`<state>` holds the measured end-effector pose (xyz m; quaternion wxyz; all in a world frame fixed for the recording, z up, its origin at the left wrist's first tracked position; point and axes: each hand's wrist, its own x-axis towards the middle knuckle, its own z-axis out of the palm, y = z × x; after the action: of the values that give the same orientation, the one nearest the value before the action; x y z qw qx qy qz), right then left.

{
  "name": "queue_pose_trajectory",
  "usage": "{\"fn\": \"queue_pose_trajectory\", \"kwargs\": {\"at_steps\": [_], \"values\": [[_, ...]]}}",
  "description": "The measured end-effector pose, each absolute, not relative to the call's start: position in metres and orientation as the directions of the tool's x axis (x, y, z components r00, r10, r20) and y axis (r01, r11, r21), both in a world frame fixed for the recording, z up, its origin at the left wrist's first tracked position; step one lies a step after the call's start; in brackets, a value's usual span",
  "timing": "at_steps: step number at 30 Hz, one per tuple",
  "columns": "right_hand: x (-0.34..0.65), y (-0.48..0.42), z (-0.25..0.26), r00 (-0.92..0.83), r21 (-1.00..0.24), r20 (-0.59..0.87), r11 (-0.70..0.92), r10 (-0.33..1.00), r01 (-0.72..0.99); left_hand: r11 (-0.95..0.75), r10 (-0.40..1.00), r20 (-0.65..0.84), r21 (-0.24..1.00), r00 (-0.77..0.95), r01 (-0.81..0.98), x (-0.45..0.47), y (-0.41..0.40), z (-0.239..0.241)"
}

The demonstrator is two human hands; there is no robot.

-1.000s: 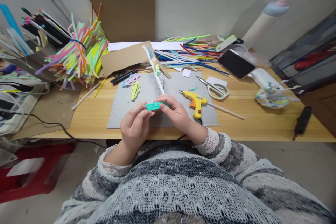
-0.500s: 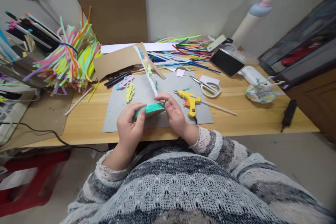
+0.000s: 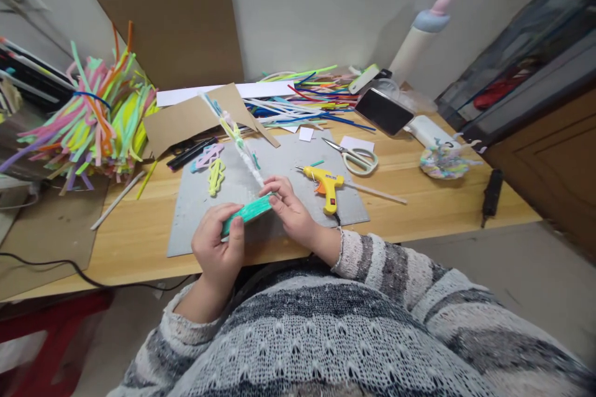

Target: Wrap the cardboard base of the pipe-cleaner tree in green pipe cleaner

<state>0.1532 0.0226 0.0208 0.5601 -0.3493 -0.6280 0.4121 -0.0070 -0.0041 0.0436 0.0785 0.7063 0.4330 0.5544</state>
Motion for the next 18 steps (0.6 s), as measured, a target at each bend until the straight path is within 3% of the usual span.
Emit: {"fn": "queue_pose_trajectory", "kwargs": {"at_steps": [4,8,12,15,18], "values": [[0.153,0.020,0.018,-0.103,-0.935,0.326,0.305,0.940,-0.179,-0.646,0.704,0.701,0.567,0.113,0.510,-0.013,-0.010,0.046],[0.154,0.017,0.017,-0.080,-0.908,0.094,0.052,0.992,-0.415,-0.723,0.681,0.628,0.491,0.378,0.486,-0.027,-0.020,0.050],[0.154,0.020,0.019,-0.043,-0.841,-0.103,-0.110,0.994,-0.530,-0.778,0.624,0.542,0.493,0.562,0.389,-0.043,-0.020,0.039],[0.152,0.022,0.022,-0.079,-0.801,-0.148,-0.166,0.986,-0.576,-0.767,0.637,0.501,0.493,0.586,0.411,-0.050,-0.014,0.023],[0.153,0.022,0.022,-0.056,-0.814,-0.097,-0.112,0.994,-0.570,-0.823,0.567,0.575,0.394,0.590,0.409,-0.053,-0.006,0.020]]}}
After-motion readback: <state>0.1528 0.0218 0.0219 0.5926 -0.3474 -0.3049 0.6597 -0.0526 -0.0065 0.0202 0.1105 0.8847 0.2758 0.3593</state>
